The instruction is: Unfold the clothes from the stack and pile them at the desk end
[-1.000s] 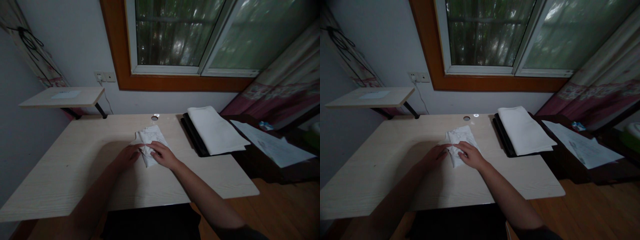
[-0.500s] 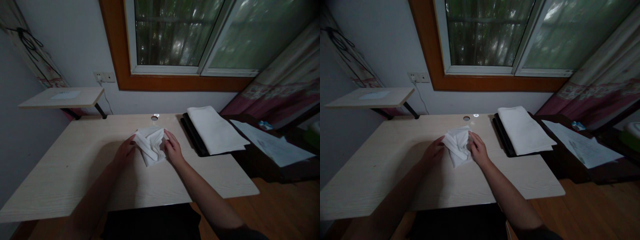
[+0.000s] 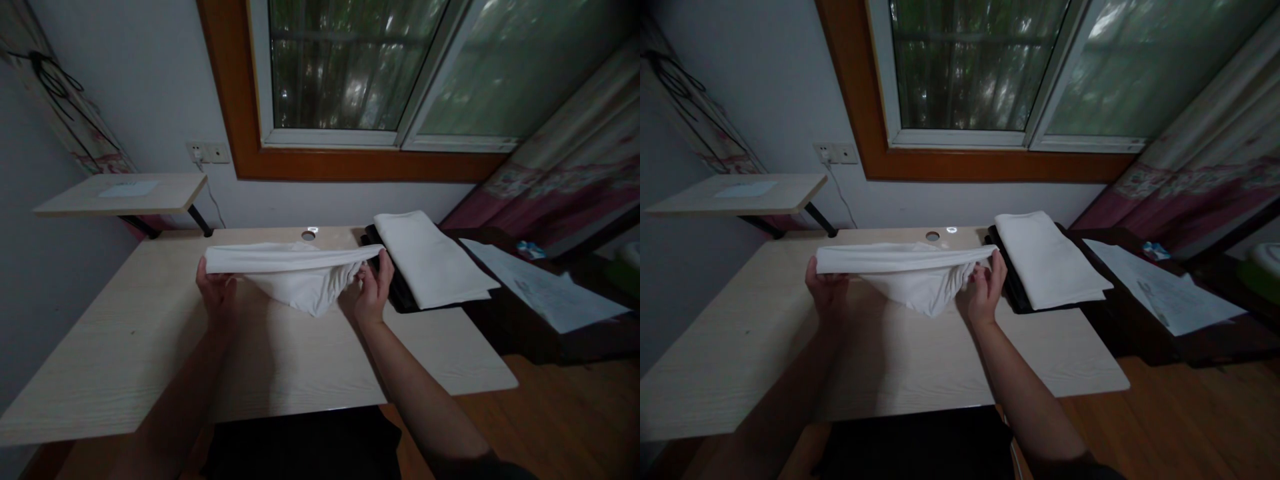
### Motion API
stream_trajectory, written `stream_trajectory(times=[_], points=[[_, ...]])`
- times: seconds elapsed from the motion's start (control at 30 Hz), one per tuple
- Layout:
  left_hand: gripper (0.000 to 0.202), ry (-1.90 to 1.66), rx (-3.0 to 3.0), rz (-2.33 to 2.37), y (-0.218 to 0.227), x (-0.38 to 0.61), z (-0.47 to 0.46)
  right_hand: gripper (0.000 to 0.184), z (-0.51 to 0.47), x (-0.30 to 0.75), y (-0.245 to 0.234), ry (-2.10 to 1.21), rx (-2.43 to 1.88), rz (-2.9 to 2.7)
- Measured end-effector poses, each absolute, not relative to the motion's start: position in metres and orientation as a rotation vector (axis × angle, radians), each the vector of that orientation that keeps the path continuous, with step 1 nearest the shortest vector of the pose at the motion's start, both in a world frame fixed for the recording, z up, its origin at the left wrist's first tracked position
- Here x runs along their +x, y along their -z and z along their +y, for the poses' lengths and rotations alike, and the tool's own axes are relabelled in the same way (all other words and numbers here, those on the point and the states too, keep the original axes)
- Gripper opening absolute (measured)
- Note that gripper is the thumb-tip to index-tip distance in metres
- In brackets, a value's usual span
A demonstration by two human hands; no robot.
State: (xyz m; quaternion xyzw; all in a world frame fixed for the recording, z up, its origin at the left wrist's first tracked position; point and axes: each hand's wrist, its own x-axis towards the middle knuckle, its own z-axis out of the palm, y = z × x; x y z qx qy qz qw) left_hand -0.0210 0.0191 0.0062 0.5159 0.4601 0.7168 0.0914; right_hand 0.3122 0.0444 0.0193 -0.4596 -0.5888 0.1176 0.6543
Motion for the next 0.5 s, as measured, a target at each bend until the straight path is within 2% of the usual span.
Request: stream_trajectory(times=[0.17, 0.33, 0.5], points=[[0.075, -2.291, 1.397, 1.438, -0.014, -0.022, 0.021, 0.057, 0.042, 0.311, -0.024, -0.196, -1.099, -1.196], [0.054, -2.338, 1.184, 1.502, -0.018, -0.026, 0.016, 0.036, 0.046, 0.316, -0.027, -0.137, -1.104, -1.171], [0.048, -2.301, 0.92, 1.519, -0.019, -0.034, 0.018, 0.027, 0.059, 0.316, -0.014, -0.258, -1.114, -1.37]])
